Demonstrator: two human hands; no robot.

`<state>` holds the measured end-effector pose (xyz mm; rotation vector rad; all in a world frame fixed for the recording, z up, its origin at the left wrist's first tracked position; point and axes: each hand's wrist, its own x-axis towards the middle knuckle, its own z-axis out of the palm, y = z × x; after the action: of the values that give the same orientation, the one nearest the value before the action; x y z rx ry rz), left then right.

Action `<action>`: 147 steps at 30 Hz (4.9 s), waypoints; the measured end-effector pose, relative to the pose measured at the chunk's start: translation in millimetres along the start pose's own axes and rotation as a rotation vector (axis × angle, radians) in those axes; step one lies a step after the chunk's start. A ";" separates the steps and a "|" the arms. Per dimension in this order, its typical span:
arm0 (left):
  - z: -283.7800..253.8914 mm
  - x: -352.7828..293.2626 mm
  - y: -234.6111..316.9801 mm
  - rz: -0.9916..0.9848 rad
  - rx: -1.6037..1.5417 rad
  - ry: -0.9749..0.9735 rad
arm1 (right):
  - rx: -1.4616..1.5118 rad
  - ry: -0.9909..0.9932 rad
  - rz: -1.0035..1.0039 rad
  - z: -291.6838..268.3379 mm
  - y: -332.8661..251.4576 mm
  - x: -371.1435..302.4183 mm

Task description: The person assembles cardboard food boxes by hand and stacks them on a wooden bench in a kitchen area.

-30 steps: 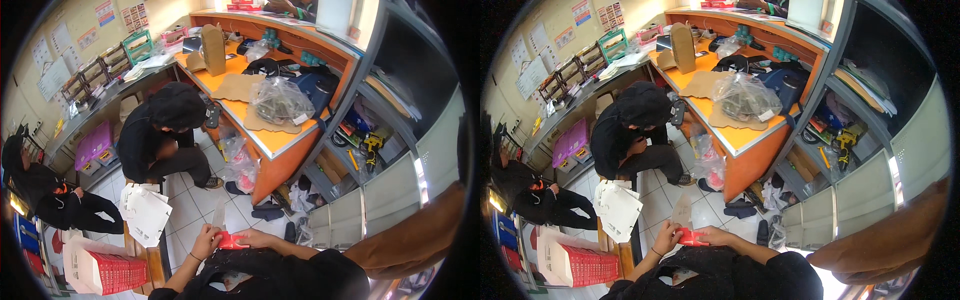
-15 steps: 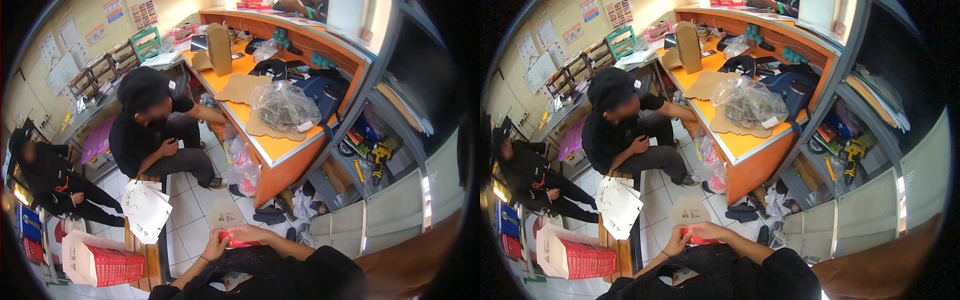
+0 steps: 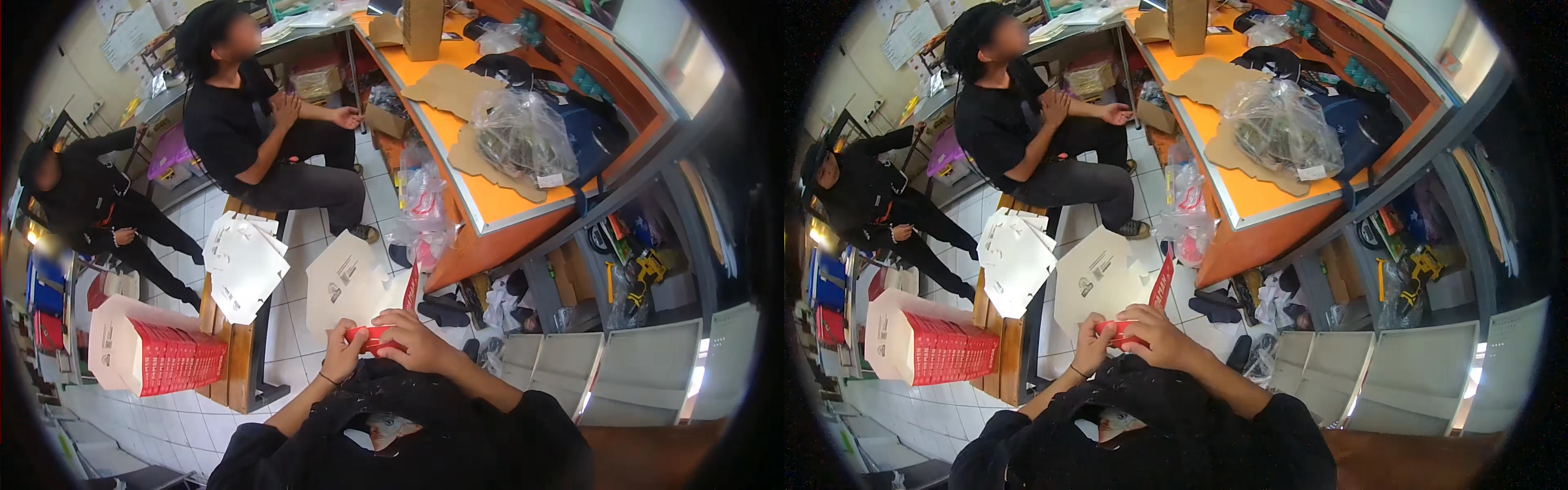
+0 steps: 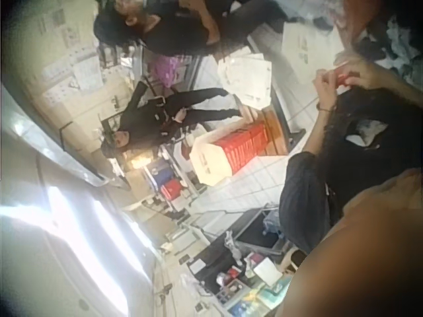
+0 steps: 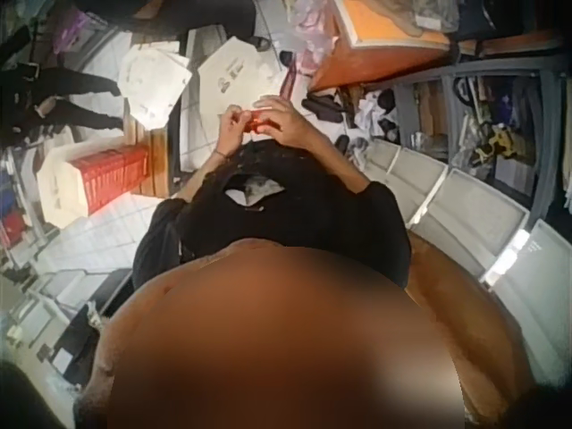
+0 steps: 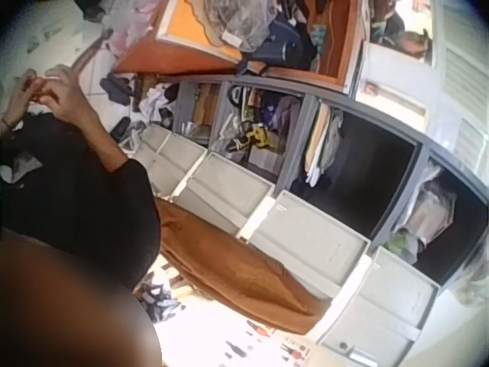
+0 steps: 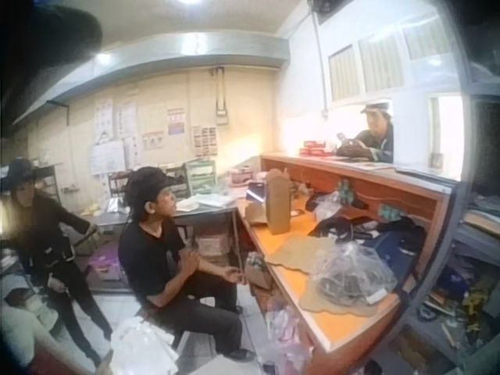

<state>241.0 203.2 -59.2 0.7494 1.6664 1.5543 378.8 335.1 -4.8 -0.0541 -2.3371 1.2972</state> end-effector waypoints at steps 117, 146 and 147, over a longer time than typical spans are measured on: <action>-151.3 259.3 -75.4 -0.492 0.031 -0.663 | -0.133 -0.471 1.199 60.1 158.4 227.4; -124.6 54.2 18.3 0.001 0.289 0.166 | 0.092 -0.733 0.304 68.3 86.7 176.9; -129.9 44.8 33.8 0.132 0.368 0.136 | -0.014 -0.746 0.214 69.6 80.6 183.9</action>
<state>106.9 169.1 -30.0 0.9759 2.0733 1.4282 171.2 370.9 -32.2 0.2187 -3.0249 1.6037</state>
